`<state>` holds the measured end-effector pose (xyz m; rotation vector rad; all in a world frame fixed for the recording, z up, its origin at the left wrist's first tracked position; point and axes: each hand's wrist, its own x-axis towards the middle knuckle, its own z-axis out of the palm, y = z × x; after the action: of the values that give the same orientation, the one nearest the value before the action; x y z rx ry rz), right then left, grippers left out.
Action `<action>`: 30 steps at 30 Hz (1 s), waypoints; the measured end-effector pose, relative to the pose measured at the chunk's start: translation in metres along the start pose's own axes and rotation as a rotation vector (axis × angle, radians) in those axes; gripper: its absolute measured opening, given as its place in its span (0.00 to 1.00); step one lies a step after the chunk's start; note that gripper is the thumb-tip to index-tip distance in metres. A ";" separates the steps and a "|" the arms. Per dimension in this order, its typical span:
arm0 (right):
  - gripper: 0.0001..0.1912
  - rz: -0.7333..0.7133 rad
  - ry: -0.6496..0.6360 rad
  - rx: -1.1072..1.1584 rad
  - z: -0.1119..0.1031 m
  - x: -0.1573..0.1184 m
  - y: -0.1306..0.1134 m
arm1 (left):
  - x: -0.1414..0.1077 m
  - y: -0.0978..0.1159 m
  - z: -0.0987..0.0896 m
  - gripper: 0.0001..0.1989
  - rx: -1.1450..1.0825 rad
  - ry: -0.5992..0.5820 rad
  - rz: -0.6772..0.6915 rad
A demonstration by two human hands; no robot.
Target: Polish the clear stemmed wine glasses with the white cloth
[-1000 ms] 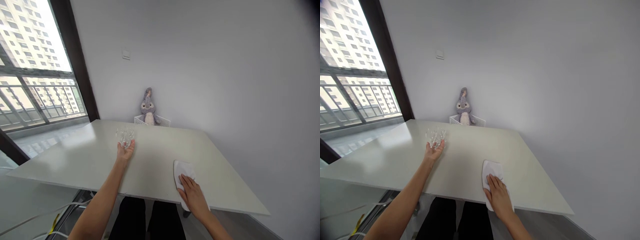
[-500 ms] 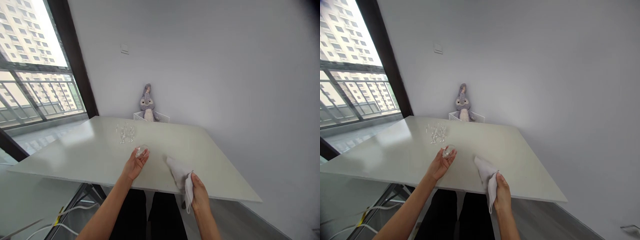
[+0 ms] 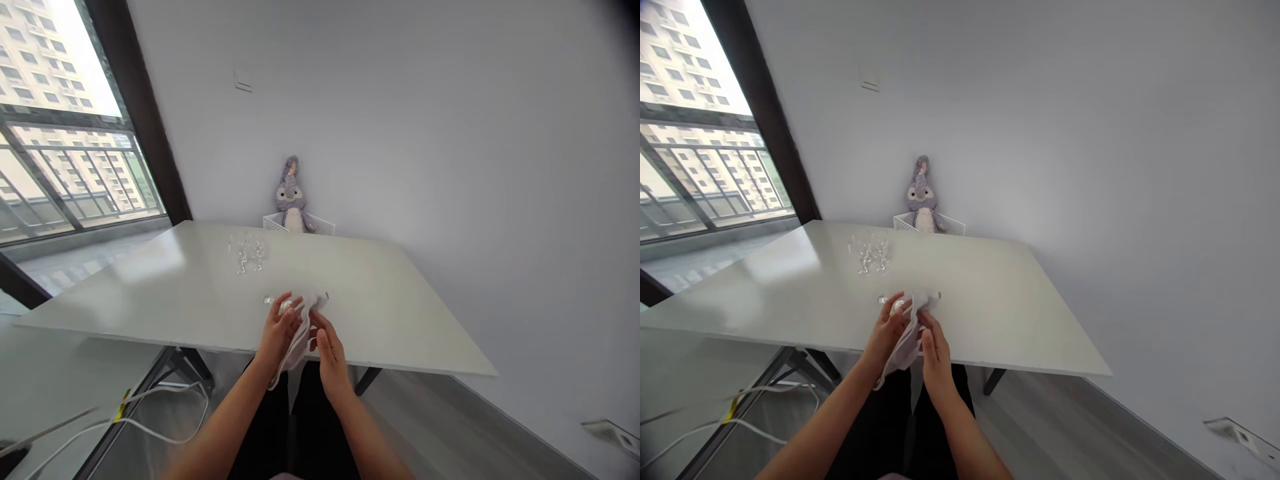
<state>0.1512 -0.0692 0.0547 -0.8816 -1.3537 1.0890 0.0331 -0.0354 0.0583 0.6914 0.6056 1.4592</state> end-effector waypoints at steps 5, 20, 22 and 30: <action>0.25 0.017 -0.136 -0.047 -0.010 -0.009 0.012 | -0.018 -0.006 0.004 0.22 0.156 -0.020 0.119; 0.31 -0.097 -0.360 -0.393 -0.024 -0.060 0.012 | -0.072 -0.022 -0.003 0.26 0.387 -0.097 -0.067; 0.26 -0.147 -0.282 -0.490 -0.024 -0.060 0.021 | -0.074 -0.024 -0.005 0.26 0.427 -0.115 -0.051; 0.19 0.232 -0.111 0.301 -0.016 -0.062 0.016 | -0.078 -0.003 -0.010 0.28 0.607 -0.369 0.068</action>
<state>0.1712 -0.1219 0.0198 -0.7759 -1.1551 1.4966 0.0248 -0.1130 0.0461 1.4306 0.7429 1.1604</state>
